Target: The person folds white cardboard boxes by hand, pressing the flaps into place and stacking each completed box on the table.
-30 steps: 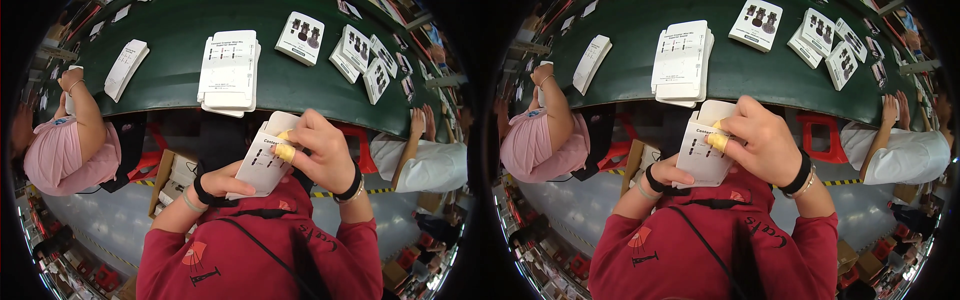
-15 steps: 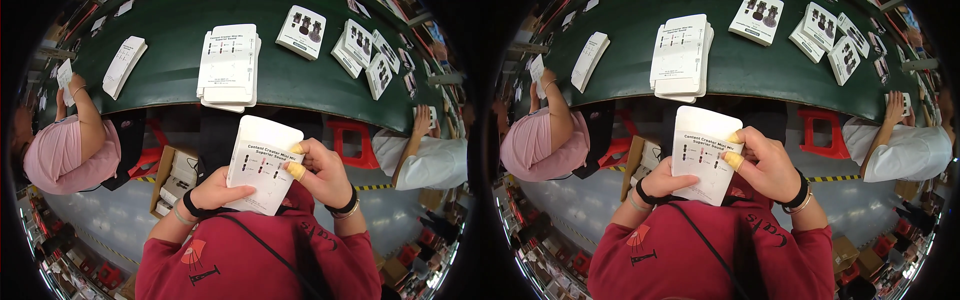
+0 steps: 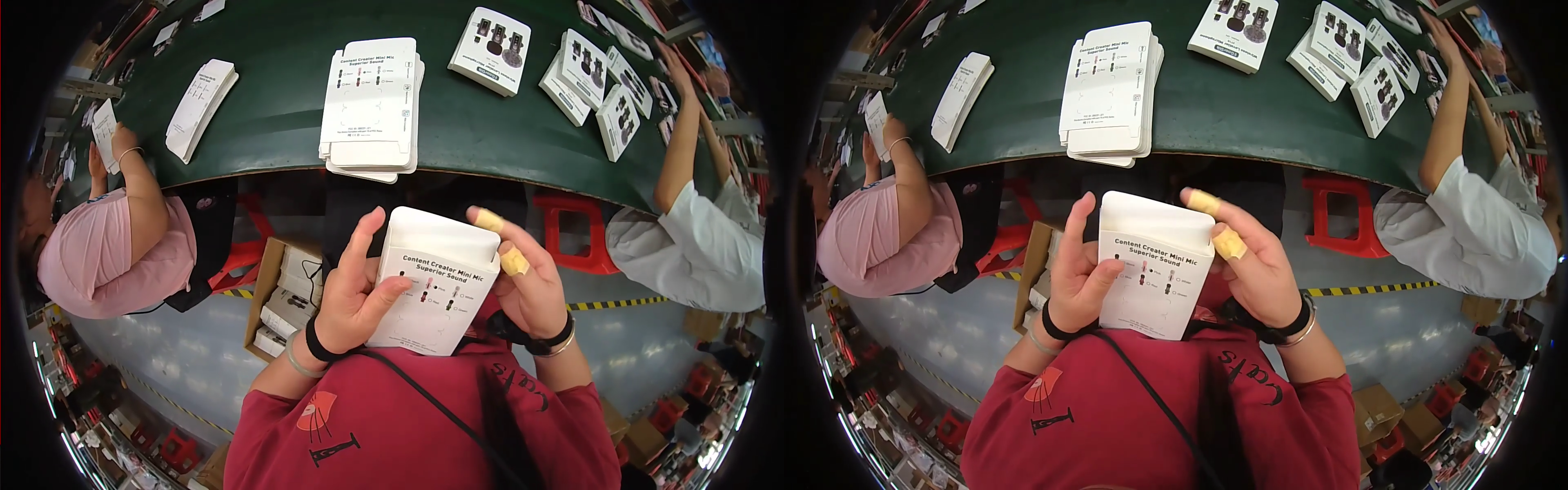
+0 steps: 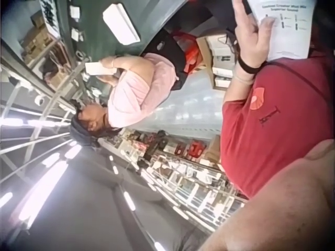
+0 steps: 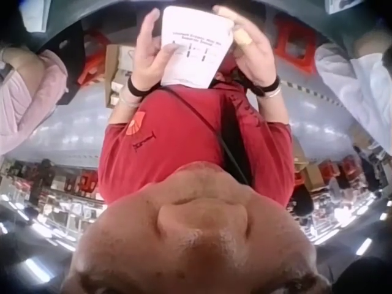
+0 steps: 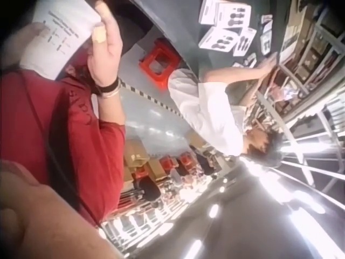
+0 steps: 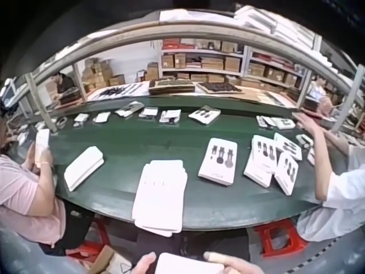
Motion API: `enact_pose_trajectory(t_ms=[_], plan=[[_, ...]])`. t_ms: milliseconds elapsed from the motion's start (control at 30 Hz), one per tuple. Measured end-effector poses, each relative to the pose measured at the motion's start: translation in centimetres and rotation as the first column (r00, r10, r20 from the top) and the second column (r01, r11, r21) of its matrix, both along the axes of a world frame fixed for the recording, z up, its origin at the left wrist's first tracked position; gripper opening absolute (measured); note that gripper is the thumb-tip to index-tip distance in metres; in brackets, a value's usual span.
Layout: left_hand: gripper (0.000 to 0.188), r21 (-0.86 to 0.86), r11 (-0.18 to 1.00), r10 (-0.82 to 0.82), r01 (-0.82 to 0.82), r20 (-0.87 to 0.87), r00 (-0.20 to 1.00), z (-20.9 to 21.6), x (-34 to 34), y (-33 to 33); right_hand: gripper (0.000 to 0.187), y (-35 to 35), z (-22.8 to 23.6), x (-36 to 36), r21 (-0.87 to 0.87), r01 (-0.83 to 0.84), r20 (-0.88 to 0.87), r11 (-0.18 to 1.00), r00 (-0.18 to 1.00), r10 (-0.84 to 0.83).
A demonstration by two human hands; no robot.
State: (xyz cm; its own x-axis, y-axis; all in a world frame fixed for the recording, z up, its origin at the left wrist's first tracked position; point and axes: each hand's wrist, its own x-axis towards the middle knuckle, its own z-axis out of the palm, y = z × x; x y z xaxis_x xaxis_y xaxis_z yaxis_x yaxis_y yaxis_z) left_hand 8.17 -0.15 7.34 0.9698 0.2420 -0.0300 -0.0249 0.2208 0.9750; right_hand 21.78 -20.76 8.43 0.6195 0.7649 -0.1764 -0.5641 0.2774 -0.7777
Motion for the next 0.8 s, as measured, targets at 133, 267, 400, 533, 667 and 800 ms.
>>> enact_pose_trajectory(t_ms=[133, 267, 400, 533, 667, 800], plan=[[0.051, 0.281, 0.957, -0.088, 0.073, 0.042, 0.995, -1.2, -0.4, 0.7, 0.046, 2.0, 1.6, -0.2, -0.147, -0.026, -0.087, 0.989, 0.996, 0.013], [0.055, 0.296, 0.948, -0.134, 0.120, 0.029, 0.991, -1.6, -0.6, 0.8, 0.036, 1.8, 2.2, 0.4, -0.300, -0.113, 0.172, 0.947, 0.970, 0.170], [0.055, 0.102, 0.995, 0.012, -0.021, 0.093, 0.996, -2.0, -0.8, -1.0, 0.033, 1.1, 3.2, 0.9, -0.448, -0.028, 0.713, 0.894, 0.593, 0.375], [0.048, -0.020, 0.993, 0.114, -0.113, 0.027, 0.993, -0.5, -0.3, -1.2, 0.033, 1.3, 3.0, 1.2, -0.322, -0.033, 0.835, 0.946, 0.461, 0.301], [0.042, 0.271, 0.962, -0.049, 0.036, 0.044, 0.998, -0.5, 0.6, 1.0, 0.033, 1.2, 1.8, 0.5, -0.311, -0.021, 0.805, 0.950, 0.526, 0.275], [0.033, 0.178, 0.964, -0.179, 0.196, -0.107, 0.978, 1.9, 2.1, 2.4, 0.030, 1.4, 3.5, 0.4, -0.490, -0.008, 0.671, 0.872, 0.635, 0.383]])
